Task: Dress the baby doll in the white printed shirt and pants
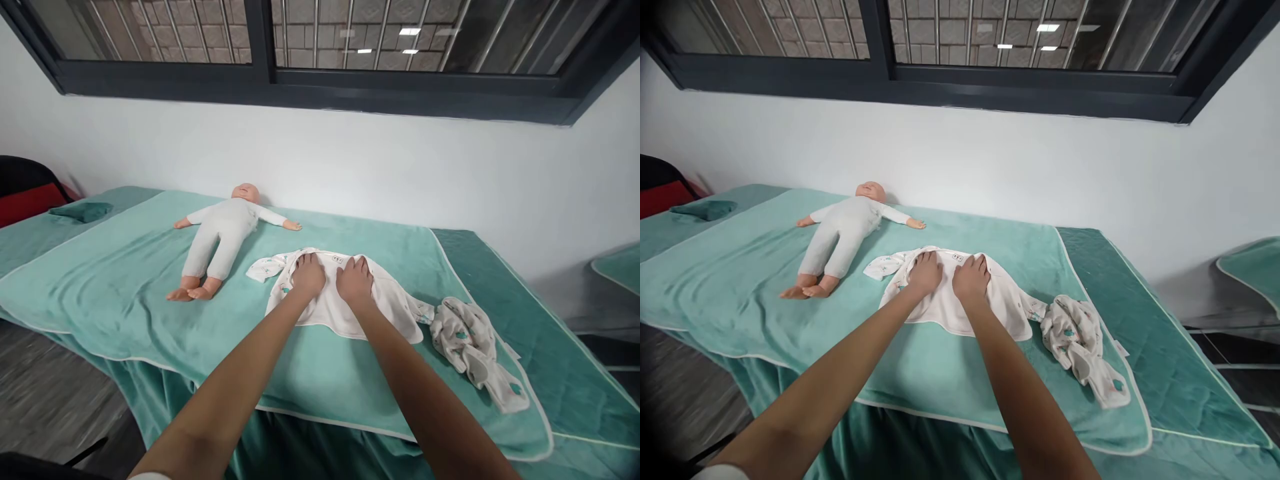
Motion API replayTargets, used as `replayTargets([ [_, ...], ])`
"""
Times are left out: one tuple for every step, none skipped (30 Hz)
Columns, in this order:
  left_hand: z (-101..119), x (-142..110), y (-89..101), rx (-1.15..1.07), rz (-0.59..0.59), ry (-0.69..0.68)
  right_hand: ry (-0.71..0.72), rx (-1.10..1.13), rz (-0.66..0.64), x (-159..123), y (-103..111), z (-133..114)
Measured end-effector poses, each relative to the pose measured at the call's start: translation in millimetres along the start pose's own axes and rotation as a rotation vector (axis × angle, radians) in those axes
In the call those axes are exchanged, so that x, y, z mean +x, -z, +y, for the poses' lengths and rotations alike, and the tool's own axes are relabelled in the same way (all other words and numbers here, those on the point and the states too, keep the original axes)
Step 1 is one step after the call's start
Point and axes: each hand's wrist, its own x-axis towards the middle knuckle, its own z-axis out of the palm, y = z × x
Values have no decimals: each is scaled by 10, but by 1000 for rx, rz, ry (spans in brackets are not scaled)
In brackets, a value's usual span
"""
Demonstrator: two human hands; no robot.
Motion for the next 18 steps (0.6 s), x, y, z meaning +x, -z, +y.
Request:
replayTargets([
  [15, 43, -2, -6, 14, 13, 6, 16, 11, 42, -3, -5],
  [31, 81, -4, -19, 33, 23, 32, 30, 28, 83, -8, -3],
  [44, 115, -6, -41, 57, 32, 73, 43, 46, 124, -14, 7],
  [53, 150, -8, -68, 83, 45, 116, 57, 61, 168, -22, 24],
  [58, 185, -12, -97, 108, 62, 152, 72, 69, 214, -30, 46],
  [61, 222, -18, -122, 128, 76, 176, 88, 74, 263, -40, 71],
  [63, 260, -27, -140, 138, 86, 184, 101, 76, 314, -51, 96],
  [65, 299, -39, -148, 136, 93, 177, 111, 80, 364, -64, 121],
  [69, 337, -54, -153, 128, 97, 166, 119, 85, 413, -76, 142],
  [73, 372, -69, -158, 118, 102, 153, 126, 90, 459, -88, 160],
  [78, 404, -83, -162, 108, 109, 147, 131, 94, 500, -98, 174],
  [82, 430, -94, -164, 103, 120, 148, 135, 96, 536, -105, 187],
  [84, 449, -102, -160, 106, 128, 157, 137, 96, 566, -107, 199],
  [84, 461, -104, -148, 117, 126, 170, 138, 98, 591, -104, 212],
  [80, 464, -102, -129, 136, 115, 187, 139, 103, 610, -96, 227],
  [72, 460, -96, -106, 158, 98, 207, 141, 115, 625, -84, 246],
  [63, 451, -89, -82, 181, 81, 225, 146, 131, 635, -71, 267],
  [53, 437, -81, -59, 197, 64, 238, 155, 150, 641, -59, 290],
])
